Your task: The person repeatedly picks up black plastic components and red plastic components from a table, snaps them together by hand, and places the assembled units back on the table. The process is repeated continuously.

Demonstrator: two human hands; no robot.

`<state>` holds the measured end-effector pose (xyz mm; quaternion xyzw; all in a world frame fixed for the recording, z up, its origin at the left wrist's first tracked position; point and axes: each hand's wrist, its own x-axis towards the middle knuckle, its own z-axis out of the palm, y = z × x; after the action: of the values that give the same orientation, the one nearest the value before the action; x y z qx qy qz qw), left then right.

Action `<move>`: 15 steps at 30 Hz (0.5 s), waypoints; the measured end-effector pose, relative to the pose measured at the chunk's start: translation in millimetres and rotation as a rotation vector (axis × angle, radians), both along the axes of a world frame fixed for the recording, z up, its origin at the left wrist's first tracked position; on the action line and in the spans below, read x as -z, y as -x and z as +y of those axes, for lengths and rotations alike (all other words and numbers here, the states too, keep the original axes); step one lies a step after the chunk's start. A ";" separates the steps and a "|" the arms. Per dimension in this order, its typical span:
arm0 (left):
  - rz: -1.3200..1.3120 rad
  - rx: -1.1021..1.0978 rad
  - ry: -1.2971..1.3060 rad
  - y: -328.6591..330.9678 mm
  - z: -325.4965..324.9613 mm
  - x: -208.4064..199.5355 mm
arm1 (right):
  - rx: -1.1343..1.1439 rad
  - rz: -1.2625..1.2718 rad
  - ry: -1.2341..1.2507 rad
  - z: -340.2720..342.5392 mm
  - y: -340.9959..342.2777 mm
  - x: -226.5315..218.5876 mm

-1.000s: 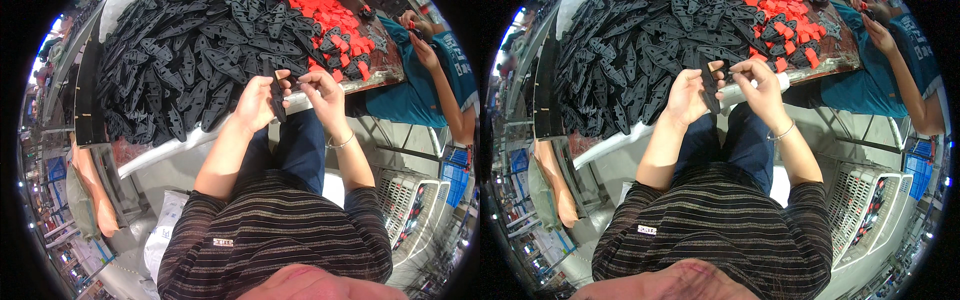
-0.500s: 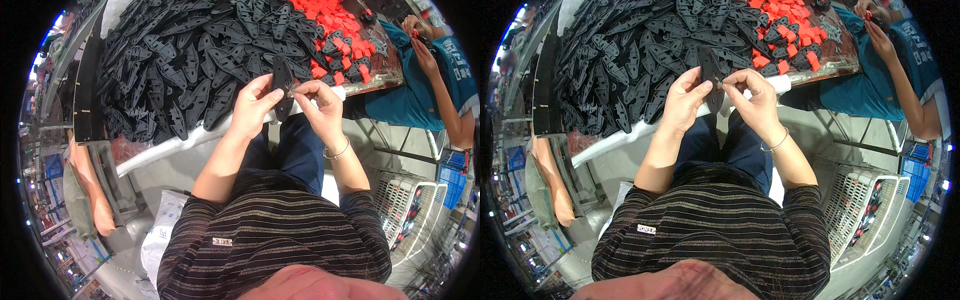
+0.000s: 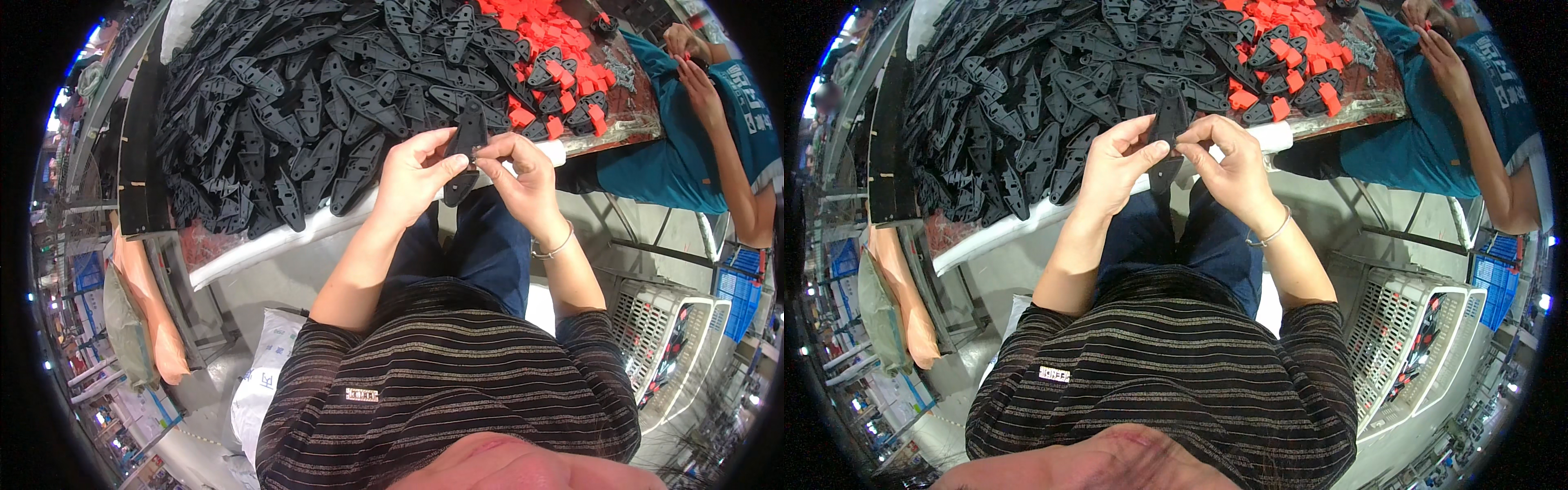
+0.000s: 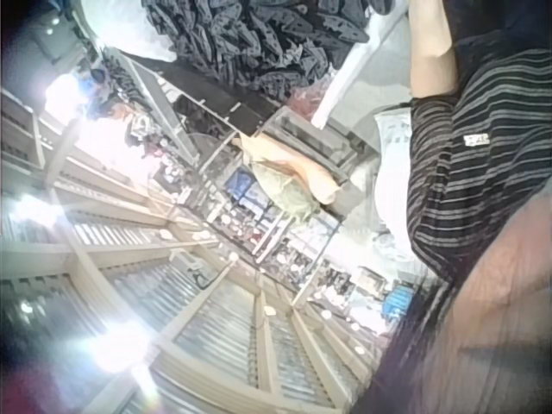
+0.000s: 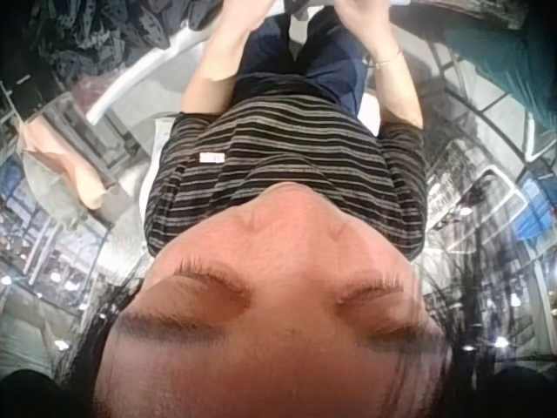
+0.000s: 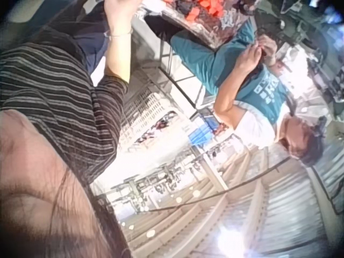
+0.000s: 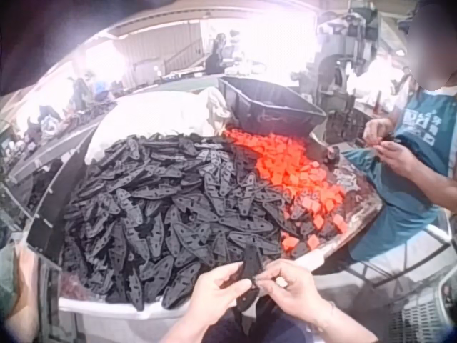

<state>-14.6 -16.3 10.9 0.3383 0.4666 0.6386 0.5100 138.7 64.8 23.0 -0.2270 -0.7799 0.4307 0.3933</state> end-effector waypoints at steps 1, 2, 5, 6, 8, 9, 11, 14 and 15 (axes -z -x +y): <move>-0.002 0.006 0.002 -1.2 0.2 -0.8 | 0.005 0.013 0.014 -0.3 0.4 2.6; 0.023 -0.003 0.010 -2.1 0.3 -1.4 | 0.011 0.026 0.029 -0.8 0.7 4.8; 0.055 -0.024 0.020 -4.1 1.2 -0.5 | 0.029 0.000 0.027 -3.1 1.0 7.0; 0.038 -0.027 0.019 -4.3 0.8 3.4 | 0.027 0.004 0.041 -3.3 1.0 9.0; 0.006 -0.041 0.010 -5.5 3.1 5.4 | 0.033 0.014 0.067 -2.0 0.6 13.5; -0.009 -0.056 0.003 -6.9 3.5 4.8 | 0.022 0.064 0.147 -2.4 0.9 13.6; 0.003 -0.086 -0.039 -12.1 5.5 2.7 | 0.017 0.165 0.291 -2.0 -0.1 10.7; 0.131 -0.089 -0.173 -10.9 1.2 0.5 | 0.002 0.172 0.246 -1.6 2.3 -2.9; 0.174 -0.068 -0.244 -8.9 0.7 2.7 | -0.024 0.094 0.151 1.8 -1.0 -7.0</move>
<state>-5.8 -15.7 8.3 0.4358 0.4394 0.6756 0.4007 139.7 66.6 30.1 -0.2262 -0.7287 0.5029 0.4060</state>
